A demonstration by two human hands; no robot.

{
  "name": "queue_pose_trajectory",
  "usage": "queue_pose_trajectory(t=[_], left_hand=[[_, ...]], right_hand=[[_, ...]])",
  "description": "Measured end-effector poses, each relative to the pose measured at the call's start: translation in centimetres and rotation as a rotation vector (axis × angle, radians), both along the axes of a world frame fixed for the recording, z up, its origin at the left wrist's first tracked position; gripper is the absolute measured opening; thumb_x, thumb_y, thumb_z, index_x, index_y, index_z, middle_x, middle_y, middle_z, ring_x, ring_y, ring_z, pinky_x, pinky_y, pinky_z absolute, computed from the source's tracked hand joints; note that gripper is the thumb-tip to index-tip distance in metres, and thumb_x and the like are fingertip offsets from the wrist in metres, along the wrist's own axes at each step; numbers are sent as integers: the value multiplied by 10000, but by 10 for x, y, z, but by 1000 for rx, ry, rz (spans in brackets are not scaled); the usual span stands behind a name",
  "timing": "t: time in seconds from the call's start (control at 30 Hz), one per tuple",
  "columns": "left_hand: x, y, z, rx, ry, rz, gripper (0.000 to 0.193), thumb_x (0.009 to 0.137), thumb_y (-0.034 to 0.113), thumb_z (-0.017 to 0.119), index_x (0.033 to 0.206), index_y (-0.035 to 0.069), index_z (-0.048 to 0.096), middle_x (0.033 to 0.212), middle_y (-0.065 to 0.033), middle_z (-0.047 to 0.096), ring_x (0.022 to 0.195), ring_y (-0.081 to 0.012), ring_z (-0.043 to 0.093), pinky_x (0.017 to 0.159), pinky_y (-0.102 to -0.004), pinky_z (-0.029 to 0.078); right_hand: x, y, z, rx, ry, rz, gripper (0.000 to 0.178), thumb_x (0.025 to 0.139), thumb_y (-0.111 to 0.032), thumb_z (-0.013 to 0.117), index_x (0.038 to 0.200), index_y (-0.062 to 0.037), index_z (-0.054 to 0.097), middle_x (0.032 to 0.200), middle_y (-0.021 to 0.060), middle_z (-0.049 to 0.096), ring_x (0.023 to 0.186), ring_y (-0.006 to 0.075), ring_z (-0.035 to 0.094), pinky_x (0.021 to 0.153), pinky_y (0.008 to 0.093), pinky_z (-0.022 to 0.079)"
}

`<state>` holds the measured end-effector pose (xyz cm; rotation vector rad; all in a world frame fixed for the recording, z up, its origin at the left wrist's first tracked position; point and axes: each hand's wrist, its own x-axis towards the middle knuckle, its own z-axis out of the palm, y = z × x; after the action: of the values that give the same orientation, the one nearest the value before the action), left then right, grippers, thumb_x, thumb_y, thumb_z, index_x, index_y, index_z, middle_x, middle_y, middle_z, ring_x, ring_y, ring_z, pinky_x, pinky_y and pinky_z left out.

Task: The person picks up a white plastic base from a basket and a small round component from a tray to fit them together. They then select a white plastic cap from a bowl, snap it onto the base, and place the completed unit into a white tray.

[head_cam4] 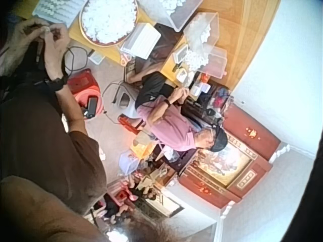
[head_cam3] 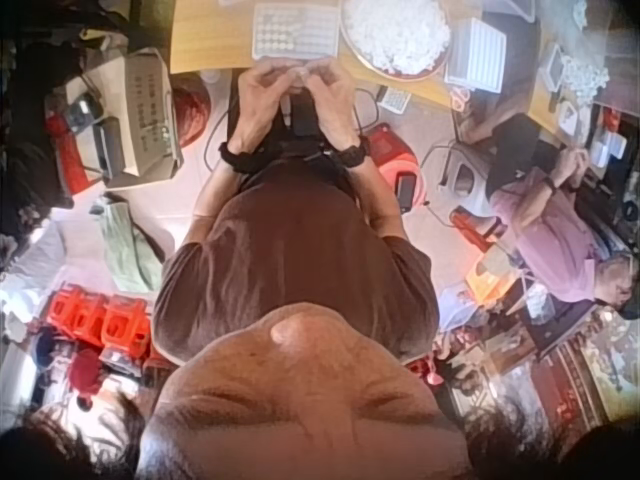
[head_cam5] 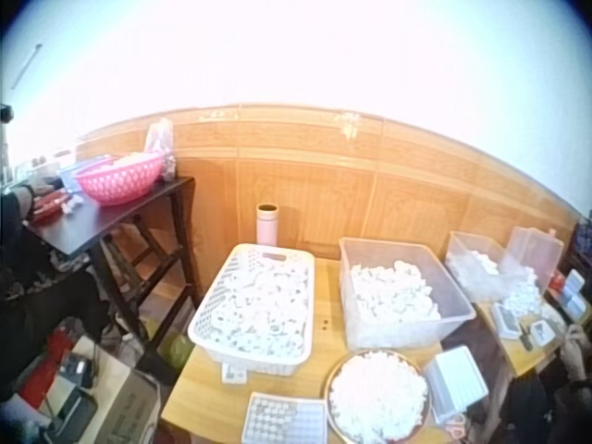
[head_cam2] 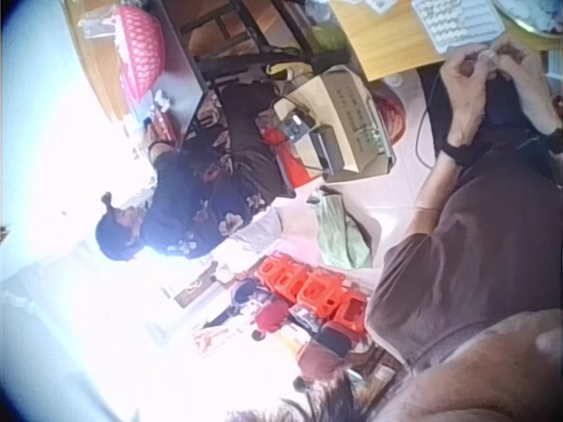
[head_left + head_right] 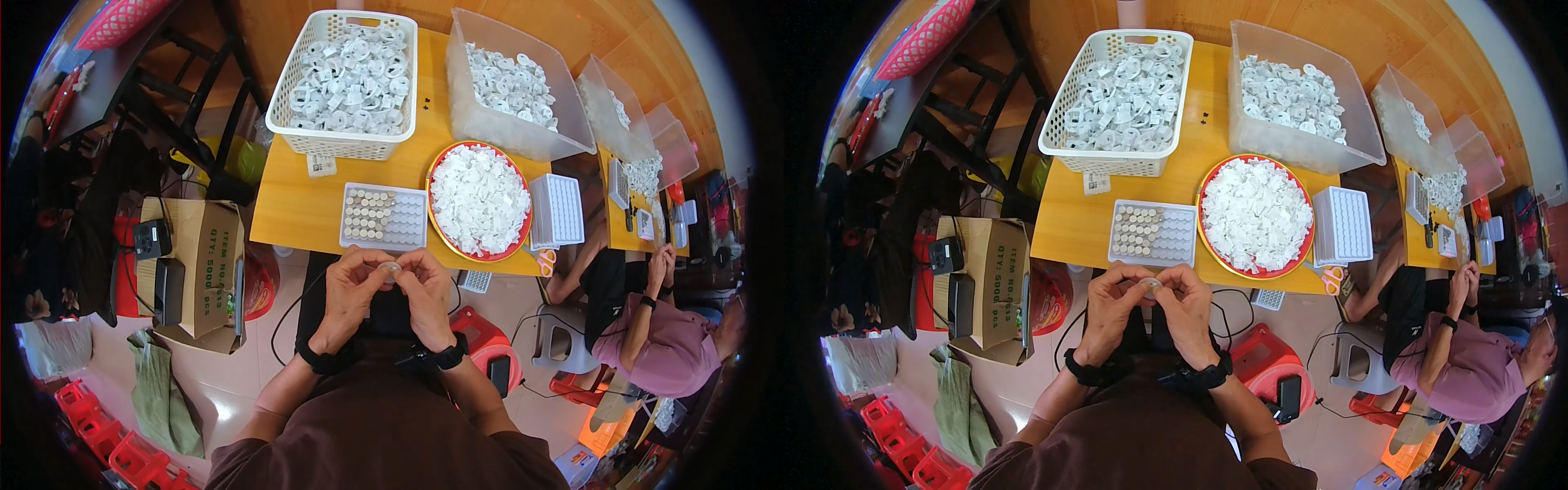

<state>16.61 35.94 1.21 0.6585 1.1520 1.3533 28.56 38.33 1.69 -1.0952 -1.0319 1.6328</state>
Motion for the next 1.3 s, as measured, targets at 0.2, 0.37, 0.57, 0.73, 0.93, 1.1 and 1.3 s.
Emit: queue_pose_trajectory(t=[0.2,0.37,0.57,0.73,0.93,1.1,1.3], left_hand=[[4,-2,-6,21,-9,30,78,814,-5,602,891,-4,611,880,-30,562,779,-106,596,669,-231,518],[4,-2,-4,16,-17,6,103,830,15,592,932,4,588,889,-39,593,798,-102,596,689,-231,516],[2,-1,0,28,-69,-50,129,826,22,604,952,3,582,912,-56,606,821,-107,600,718,-248,524],[1,-1,1,15,-72,-60,139,820,26,613,953,3,583,913,-59,605,834,-115,601,723,-256,527],[0,-2,-1,2,-94,-48,123,824,23,600,945,7,583,907,-60,605,843,-127,601,725,-272,530],[-2,-2,-3,-3,-136,-48,104,825,21,597,927,11,580,897,-55,607,854,-131,599,731,-286,531],[0,0,5,2,-146,-24,94,826,21,599,917,8,582,896,-45,595,824,-121,590,754,-270,514]], right_hand=[[-1,-3,-11,9,4,-31,39,795,-7,580,816,-12,547,744,11,558,671,45,505,614,186,431],[1,-3,-5,75,-76,-24,45,802,-13,577,842,-16,556,745,-1,554,675,40,496,588,170,412],[7,-1,-7,-50,91,-5,67,803,-38,572,869,-27,570,756,-9,553,645,39,473,550,176,366],[8,0,-8,-120,192,-3,75,791,-45,581,862,-23,569,756,-1,560,637,43,469,556,187,371],[6,1,-10,-49,121,1,75,782,-4,593,849,-15,562,770,-1,563,646,40,488,564,177,393],[0,-3,-14,146,-72,-24,85,785,30,595,851,-11,559,766,-6,554,675,32,497,599,168,405],[0,-2,-3,21,63,-52,82,784,34,575,850,-13,559,766,-1,550,703,44,503,624,183,408]])
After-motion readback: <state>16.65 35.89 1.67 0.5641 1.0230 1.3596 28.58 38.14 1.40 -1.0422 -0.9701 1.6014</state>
